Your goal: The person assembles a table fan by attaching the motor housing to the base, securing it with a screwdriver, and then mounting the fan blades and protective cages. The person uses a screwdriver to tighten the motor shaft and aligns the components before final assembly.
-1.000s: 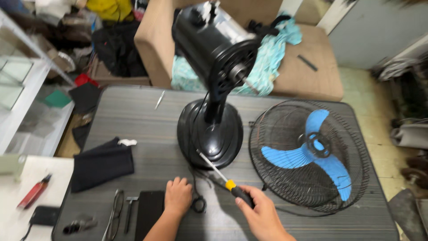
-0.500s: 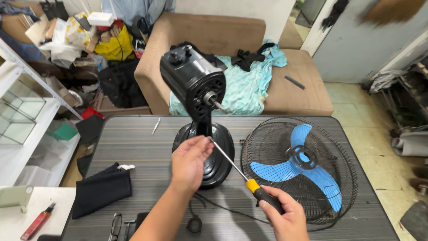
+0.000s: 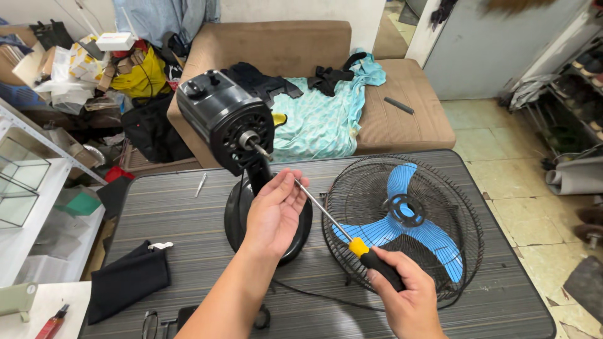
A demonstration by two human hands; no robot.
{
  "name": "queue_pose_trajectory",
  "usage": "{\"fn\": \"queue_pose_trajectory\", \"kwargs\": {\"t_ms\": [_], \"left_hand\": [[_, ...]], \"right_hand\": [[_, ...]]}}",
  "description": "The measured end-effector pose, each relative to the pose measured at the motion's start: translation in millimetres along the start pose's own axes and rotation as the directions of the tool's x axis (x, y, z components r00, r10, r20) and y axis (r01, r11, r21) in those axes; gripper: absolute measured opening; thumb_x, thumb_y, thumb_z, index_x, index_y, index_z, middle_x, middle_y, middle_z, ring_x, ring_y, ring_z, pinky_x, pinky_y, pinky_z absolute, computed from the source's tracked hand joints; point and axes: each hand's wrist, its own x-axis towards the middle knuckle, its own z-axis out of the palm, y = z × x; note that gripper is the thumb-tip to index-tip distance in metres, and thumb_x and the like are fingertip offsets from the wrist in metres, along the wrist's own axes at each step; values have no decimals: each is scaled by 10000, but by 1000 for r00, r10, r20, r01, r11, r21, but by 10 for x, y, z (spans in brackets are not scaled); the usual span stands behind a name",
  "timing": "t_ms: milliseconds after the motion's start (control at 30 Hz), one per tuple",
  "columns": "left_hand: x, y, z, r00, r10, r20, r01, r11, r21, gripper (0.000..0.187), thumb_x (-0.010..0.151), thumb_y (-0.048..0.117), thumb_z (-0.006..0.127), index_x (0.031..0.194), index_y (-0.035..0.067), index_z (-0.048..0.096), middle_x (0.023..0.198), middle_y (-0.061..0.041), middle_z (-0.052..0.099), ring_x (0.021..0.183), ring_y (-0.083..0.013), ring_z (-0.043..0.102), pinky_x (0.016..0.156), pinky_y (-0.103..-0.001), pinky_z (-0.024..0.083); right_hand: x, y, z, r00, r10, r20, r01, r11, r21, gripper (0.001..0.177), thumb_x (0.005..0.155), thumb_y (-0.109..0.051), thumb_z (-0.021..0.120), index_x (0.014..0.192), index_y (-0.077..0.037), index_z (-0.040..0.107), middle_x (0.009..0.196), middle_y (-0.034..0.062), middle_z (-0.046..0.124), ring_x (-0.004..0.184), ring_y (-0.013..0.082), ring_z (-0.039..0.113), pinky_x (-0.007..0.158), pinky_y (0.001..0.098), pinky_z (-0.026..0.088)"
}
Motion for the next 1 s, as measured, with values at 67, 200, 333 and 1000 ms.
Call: {"fn": "queue_pose_trajectory", "kwargs": {"t_ms": [67,200,333,1000], "left_hand": [[9,-24,7,1000,-9,16,9,1000,7,161,965,117,661,1114,57,664,1063,-81,717,1000,-217,690,901,-343,543],[12,-48,24,1000,-27,-8,27,1000,2,178,967,153,648,1120,64,667,1066,-74,718,1011,-219,691,905,-342,542],[23,-59,28,1000,-28,-14,28,999,-19,157,970,141,653,1111,74,659,1084,-68,712,1025,-216,689,921,-344,542],[295,-66,-51,999,-6,-41,6,1000,-20,233,978,164,629,1164,25,631,1117,-97,701,1034,-208,678,970,-341,529]], "right_hand": [[27,-30,-42,1000,-6,10,6,1000,-15,375,802,-11,762,1175,8,730,983,62,760,905,112,683,828,245,518],[54,-123,-60,998,-58,-26,54,990,-133,375,784,-30,778,1155,-2,728,968,58,760,886,116,702,801,248,537],[94,-240,-61,994,-111,-23,103,969,-224,380,760,-44,795,1133,-9,728,933,67,757,846,133,731,765,256,554],[349,44,118,778,589,219,-623,676,393,300,890,-137,692,1160,-13,738,774,69,687,506,109,515,451,241,383]]}}
